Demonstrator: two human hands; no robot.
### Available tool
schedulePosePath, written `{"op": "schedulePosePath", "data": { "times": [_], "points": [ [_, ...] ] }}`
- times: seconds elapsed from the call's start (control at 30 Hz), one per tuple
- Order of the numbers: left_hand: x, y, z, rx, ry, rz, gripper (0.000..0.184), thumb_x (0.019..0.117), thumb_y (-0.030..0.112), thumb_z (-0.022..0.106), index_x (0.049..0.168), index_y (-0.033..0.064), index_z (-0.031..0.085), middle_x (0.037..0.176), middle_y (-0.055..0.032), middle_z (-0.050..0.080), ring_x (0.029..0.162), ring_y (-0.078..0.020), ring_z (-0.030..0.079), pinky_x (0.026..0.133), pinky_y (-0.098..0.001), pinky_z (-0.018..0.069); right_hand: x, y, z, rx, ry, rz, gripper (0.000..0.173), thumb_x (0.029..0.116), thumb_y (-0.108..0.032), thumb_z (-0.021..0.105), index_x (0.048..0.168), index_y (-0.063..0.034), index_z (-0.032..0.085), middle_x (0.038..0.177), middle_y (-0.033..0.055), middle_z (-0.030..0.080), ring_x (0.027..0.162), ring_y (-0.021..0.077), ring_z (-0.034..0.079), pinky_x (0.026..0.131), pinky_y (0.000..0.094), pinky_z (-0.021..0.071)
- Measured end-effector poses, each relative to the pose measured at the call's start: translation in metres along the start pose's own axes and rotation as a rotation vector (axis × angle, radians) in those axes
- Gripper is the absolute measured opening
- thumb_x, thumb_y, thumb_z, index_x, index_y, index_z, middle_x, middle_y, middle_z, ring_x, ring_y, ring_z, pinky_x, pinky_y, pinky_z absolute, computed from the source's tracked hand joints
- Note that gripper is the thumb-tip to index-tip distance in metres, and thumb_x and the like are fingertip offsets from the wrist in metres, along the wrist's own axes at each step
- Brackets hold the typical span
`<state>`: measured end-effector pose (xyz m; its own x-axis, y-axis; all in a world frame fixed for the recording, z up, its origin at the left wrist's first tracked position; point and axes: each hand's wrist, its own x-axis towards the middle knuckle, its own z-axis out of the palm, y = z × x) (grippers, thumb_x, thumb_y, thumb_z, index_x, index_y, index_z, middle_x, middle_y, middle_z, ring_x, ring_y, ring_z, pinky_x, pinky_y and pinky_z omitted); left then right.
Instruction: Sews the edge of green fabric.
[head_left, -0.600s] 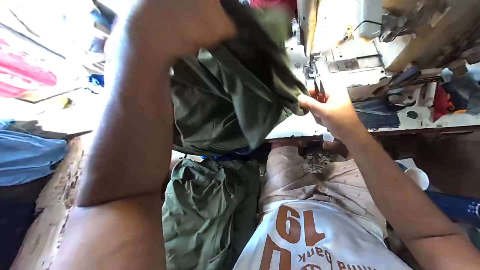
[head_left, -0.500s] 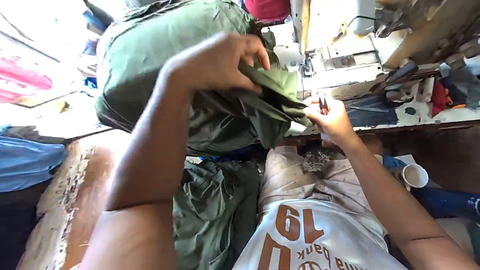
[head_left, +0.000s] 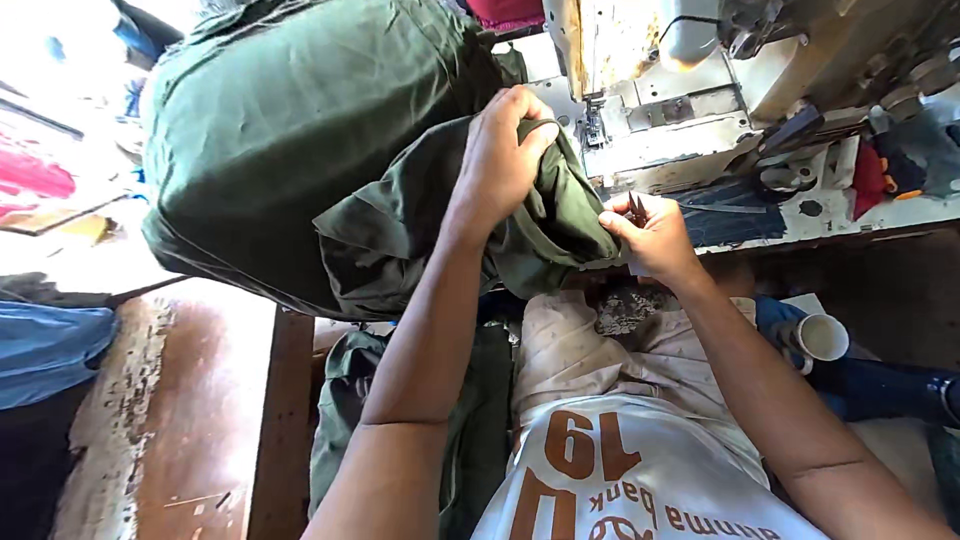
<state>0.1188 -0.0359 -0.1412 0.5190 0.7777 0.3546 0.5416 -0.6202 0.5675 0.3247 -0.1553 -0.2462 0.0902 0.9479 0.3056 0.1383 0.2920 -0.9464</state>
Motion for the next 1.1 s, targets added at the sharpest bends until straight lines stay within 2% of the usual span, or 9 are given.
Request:
{"op": "schedulePosePath", "data": {
  "times": [0.13, 0.23, 0.37, 0.5, 0.67, 0.77, 0.93, 1.0, 1.1],
  "points": [
    [-0.009, -0.018, 0.021, -0.079, -0.017, 0.131, 0.015, 0.1055, 0.017, 0.056, 0.115, 0.0080, 0.062, 0.107, -0.0020, 0.069, 0.099, -0.0071, 0.066, 0.090, -0.0286, 0.0560, 0.002, 0.005, 0.002, 0.023, -0.021, 0.009, 0.004, 0.0927, -0.008, 0.071, 0.093, -0.0038, 0.071, 0.075, 0.0028, 0.064, 0.063, 0.0097, 0.057, 0.058, 0.0263, 0.0491],
    [-0.027, -0.042, 0.000, 0.095, -0.132, 0.082, 0.018, 0.1045, 0.022, 0.059, 0.117, 0.0105, 0.066, 0.111, -0.0023, 0.071, 0.103, -0.0096, 0.068, 0.095, -0.0351, 0.0564, -0.007, 0.010, 0.010, -0.015, -0.084, 0.069, 0.005, 0.0928, -0.008, 0.069, 0.090, -0.0054, 0.067, 0.068, 0.0021, 0.058, 0.057, 0.0110, 0.052, 0.053, 0.0280, 0.0458],
    [-0.048, -0.048, -0.018, 0.282, -0.220, -0.059, 0.014, 0.1011, 0.027, 0.066, 0.108, 0.0151, 0.069, 0.095, -0.0051, 0.072, 0.089, -0.0206, 0.070, 0.081, -0.0493, 0.0571, -0.025, 0.007, 0.026, -0.071, -0.250, 0.142, 0.005, 0.0975, -0.011, 0.065, 0.095, -0.0080, 0.069, 0.063, 0.0034, 0.055, 0.049, 0.0138, 0.048, 0.044, 0.0308, 0.0416],
    [-0.041, -0.023, -0.020, 0.254, -0.074, -0.034, 0.018, 0.1022, 0.028, 0.062, 0.110, 0.0135, 0.070, 0.108, -0.0036, 0.068, 0.105, -0.0155, 0.064, 0.094, -0.0391, 0.0519, -0.015, -0.003, 0.027, -0.040, -0.197, 0.138, 0.014, 0.0982, -0.009, 0.066, 0.110, -0.0063, 0.072, 0.066, 0.0014, 0.060, 0.052, 0.0108, 0.052, 0.049, 0.0280, 0.0459],
    [-0.009, -0.007, 0.007, -0.024, 0.045, -0.112, 0.015, 0.1025, 0.023, 0.060, 0.111, 0.0106, 0.063, 0.098, -0.0029, 0.069, 0.089, -0.0101, 0.066, 0.081, -0.0338, 0.0564, -0.014, -0.017, 0.009, -0.029, -0.035, 0.108, 0.005, 0.0974, -0.010, 0.067, 0.101, -0.0076, 0.071, 0.065, 0.0024, 0.057, 0.049, 0.0116, 0.049, 0.043, 0.0263, 0.0434],
    [0.009, -0.020, 0.027, 0.060, 0.053, -0.038, 0.014, 0.1003, 0.023, 0.064, 0.108, 0.0114, 0.068, 0.099, -0.0024, 0.072, 0.093, -0.0106, 0.068, 0.085, -0.0343, 0.0563, -0.022, -0.016, -0.001, 0.000, 0.003, 0.156, 0.005, 0.0947, -0.009, 0.067, 0.099, -0.0091, 0.070, 0.063, 0.0044, 0.054, 0.045, 0.0140, 0.045, 0.038, 0.0275, 0.0389],
    [0.026, -0.034, 0.039, 0.104, 0.057, 0.017, 0.013, 0.0936, 0.027, 0.072, 0.100, 0.0155, 0.073, 0.102, 0.0006, 0.071, 0.098, -0.0091, 0.066, 0.088, -0.0318, 0.0548, -0.029, -0.008, -0.008, 0.167, 0.078, 0.194, 0.039, 0.0898, -0.002, 0.068, 0.128, -0.0117, 0.067, 0.066, 0.0072, 0.053, 0.043, 0.0141, 0.040, 0.036, 0.0278, 0.0375],
    [0.032, -0.036, 0.043, 0.106, 0.054, 0.022, 0.014, 0.0926, 0.028, 0.073, 0.100, 0.0163, 0.074, 0.102, 0.0013, 0.071, 0.099, -0.0082, 0.067, 0.089, -0.0307, 0.0552, -0.031, -0.009, -0.010, 0.209, 0.098, 0.178, 0.039, 0.0887, 0.000, 0.067, 0.126, -0.0104, 0.068, 0.073, 0.0080, 0.057, 0.045, 0.0136, 0.041, 0.037, 0.0275, 0.0380],
    [0.044, -0.037, 0.046, 0.092, 0.034, 0.023, 0.015, 0.0920, 0.029, 0.074, 0.101, 0.0175, 0.075, 0.108, 0.0018, 0.073, 0.106, -0.0077, 0.067, 0.095, -0.0314, 0.0551, -0.031, -0.013, -0.010, 0.247, 0.115, 0.147, 0.035, 0.0881, 0.004, 0.066, 0.121, -0.0061, 0.072, 0.060, 0.0044, 0.050, 0.043, 0.0109, 0.040, 0.038, 0.0251, 0.0360]
  ]
}}
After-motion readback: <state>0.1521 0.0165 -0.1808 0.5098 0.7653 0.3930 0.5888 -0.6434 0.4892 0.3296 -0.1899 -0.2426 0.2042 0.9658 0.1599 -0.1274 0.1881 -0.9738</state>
